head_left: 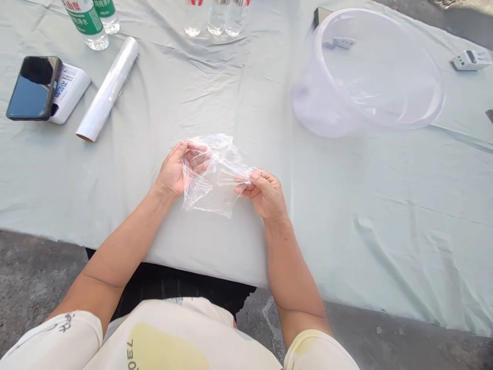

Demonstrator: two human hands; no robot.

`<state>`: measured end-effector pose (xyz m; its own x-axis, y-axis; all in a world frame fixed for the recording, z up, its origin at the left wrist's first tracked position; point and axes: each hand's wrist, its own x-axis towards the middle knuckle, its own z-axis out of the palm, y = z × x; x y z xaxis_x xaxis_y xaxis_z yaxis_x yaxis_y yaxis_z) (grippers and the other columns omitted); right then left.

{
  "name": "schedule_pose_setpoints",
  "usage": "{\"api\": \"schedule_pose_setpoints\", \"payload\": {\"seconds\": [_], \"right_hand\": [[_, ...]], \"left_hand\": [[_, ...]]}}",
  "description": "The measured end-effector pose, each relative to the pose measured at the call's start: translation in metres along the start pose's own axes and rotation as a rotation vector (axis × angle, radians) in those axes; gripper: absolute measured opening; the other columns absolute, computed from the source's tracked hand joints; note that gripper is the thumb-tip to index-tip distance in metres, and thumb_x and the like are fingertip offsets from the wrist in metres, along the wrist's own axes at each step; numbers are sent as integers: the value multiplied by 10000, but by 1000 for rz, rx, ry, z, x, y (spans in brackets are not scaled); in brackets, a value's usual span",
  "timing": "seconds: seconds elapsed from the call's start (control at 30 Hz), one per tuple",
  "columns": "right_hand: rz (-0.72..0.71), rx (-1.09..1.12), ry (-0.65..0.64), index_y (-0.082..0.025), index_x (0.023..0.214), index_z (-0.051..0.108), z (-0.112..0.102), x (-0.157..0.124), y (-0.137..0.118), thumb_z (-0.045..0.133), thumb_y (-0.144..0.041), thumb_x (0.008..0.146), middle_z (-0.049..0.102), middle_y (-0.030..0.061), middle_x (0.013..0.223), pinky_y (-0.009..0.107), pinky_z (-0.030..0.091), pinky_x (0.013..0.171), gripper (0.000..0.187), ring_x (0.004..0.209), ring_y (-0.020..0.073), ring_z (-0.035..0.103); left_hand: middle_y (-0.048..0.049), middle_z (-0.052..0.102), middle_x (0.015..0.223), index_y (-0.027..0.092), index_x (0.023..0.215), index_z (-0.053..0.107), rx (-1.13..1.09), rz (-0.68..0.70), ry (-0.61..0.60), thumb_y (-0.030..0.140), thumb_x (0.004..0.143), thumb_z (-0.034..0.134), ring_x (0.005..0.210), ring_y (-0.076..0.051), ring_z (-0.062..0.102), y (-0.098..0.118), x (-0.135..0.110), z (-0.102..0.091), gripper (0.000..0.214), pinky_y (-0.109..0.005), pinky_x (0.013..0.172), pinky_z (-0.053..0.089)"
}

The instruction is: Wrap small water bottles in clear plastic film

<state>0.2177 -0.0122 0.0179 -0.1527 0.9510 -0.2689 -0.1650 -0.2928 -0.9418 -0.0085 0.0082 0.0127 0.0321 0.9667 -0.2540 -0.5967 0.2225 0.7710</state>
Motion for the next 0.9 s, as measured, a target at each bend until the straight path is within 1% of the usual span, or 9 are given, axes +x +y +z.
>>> {"api": "schedule_pose_setpoints", "payload": {"seconds": [0.13, 0.27, 0.37, 0.47, 0.57, 0.63, 0.7, 0.77, 0.9], "right_hand": [[37, -25, -13, -199, 607, 540, -10, 0, -7, 849, -495, 667, 763, 42, 816, 242, 537, 472, 432, 575, 143, 685], [-17, 53, 113, -196, 632, 571, -21, 2, -12, 892, -491, 611, 766, 22, 797, 244, 585, 545, 436, 630, 149, 718], [-30, 152, 255, -206, 697, 573, -30, 4, -16, 922, -470, 553, 754, 1, 758, 254, 621, 617, 461, 707, 169, 748], [6, 182, 383, -216, 762, 555, -38, 8, -17, 902, -465, 580, 737, -8, 730, 242, 608, 570, 465, 677, 166, 742], [31, 117, 486, -222, 788, 520, -40, 9, -17, 817, -459, 715, 699, -31, 680, 189, 503, 436, 387, 520, 106, 651], [11, 20, 539, -229, 808, 502, -37, 9, -16, 746, -450, 800, 634, -64, 605, 164, 380, 362, 328, 412, 65, 521], [-51, -118, 582, -240, 821, 482, -33, 7, -13, 678, -456, 861, 560, -86, 550, 167, 313, 355, 294, 385, 57, 427], [-122, -270, 614, -252, 844, 471, -30, 6, -10, 615, -465, 901, 528, -86, 544, 189, 327, 385, 263, 404, 73, 413], [-149, -504, 662, -259, 904, 478, -30, 6, -2, 533, -422, 926, 571, -55, 595, 255, 375, 451, 173, 427, 108, 422]], "left_hand": [[-24, 733, 913, 218, 739, 545, -100, 6, 92, 478, 900, 672, 1033, -213, 732, 17, 3, -9, 332, -308, 779, 633], [-41, 732, 918, 206, 770, 553, -28, -39, 131, 460, 917, 643, 1013, -216, 739, 27, -2, -5, 307, -276, 725, 632], [-54, 731, 903, 186, 807, 587, 130, -99, 131, 421, 912, 645, 865, -197, 754, 28, -6, 1, 264, -235, 604, 600], [-41, 701, 800, 171, 816, 610, 382, -129, 148, 355, 907, 636, 594, -143, 692, 27, -8, 5, 207, -206, 441, 491], [5, 646, 711, 185, 796, 596, 648, -65, 204, 279, 893, 602, 415, -82, 545, 24, -9, 7, 135, -194, 359, 335], [31, 620, 677, 204, 819, 588, 800, -12, 212, 270, 882, 585, 402, -75, 496, 21, -11, 7, 90, -201, 390, 336], [44, 607, 660, 223, 895, 600, 991, 62, 211, 282, 883, 574, 456, -93, 509, 17, -13, 6, 65, -221, 481, 411], [32, 633, 718, 236, 1022, 609, 1242, 173, 227, 265, 877, 582, 580, -127, 572, 13, -14, 5, 150, -253, 601, 472], [-71, 689, 1115, 242, 1202, 594, 1622, 470, 168, 186, 859, 585, 1010, -217, 636, 5, -10, 1, 348, -330, 814, 517]]}}
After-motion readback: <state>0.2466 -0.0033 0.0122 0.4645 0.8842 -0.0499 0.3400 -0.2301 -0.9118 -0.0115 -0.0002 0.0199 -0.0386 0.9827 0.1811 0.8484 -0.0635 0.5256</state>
